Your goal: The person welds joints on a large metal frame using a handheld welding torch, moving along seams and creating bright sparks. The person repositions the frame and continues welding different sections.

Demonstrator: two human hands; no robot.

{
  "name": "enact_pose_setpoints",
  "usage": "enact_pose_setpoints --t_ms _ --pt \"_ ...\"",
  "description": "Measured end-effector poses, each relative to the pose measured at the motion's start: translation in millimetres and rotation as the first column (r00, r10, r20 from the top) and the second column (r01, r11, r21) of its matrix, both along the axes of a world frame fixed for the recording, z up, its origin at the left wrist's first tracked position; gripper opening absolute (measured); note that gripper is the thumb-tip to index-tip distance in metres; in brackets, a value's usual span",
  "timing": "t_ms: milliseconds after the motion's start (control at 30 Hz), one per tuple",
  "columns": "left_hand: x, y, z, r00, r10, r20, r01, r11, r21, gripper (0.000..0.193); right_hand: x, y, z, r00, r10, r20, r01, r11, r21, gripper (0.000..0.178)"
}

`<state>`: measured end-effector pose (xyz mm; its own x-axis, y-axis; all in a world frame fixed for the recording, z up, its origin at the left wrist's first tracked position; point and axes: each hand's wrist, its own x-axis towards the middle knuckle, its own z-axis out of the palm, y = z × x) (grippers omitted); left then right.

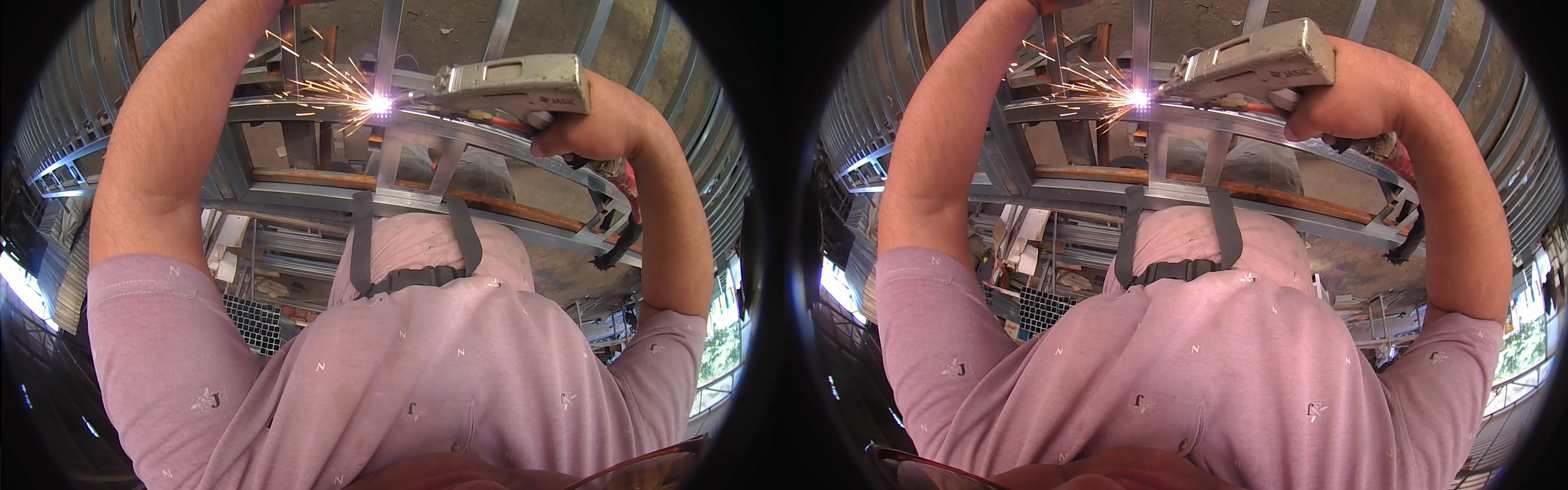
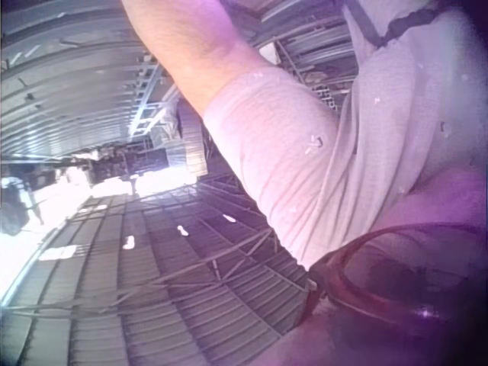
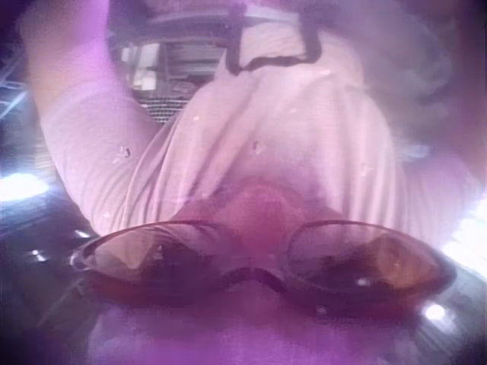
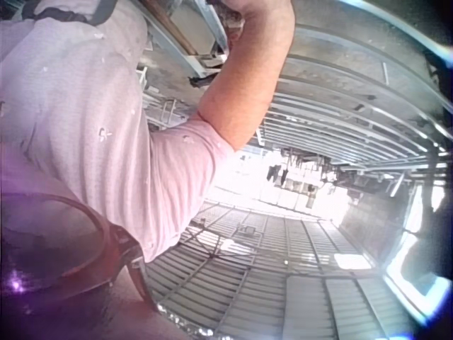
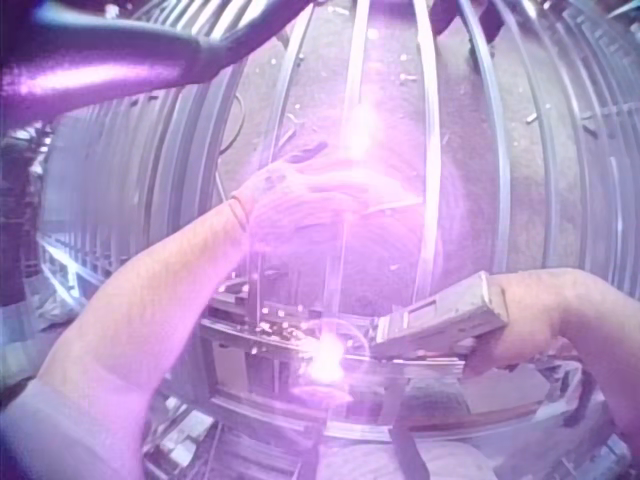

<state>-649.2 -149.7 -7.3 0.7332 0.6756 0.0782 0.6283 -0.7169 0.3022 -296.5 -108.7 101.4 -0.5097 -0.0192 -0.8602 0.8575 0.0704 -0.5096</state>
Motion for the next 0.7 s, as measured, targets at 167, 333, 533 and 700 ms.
enact_pose_setpoints --t_ms 167,333,533,700 --pt "0 0 -1 1.0 0.001 -0.003 -0.001 1.0 0.003 0.05 1 1 2 1.0 -0.005 0.002 0.005 1.0 -0.005 0.052" --pt "0 -1 0 1.0 0.0 -0.006 0.0 1.0 0.007 0.05 5 2 -1 0.999 -0.003 -0.049 0.004 1.0 0.012 0.054" --pt "0 -2 1 1.0 -0.003 -0.012 0.003 1.0 0.008 0.051 14 5 5 0.997 -0.033 -0.074 0.038 0.997 0.061 0.052" --pt "0 -2 0 1.0 -0.002 -0.021 0.002 1.0 0.0 0.051 18 15 11 0.992 -0.122 -0.018 0.122 0.992 -0.014 0.049"
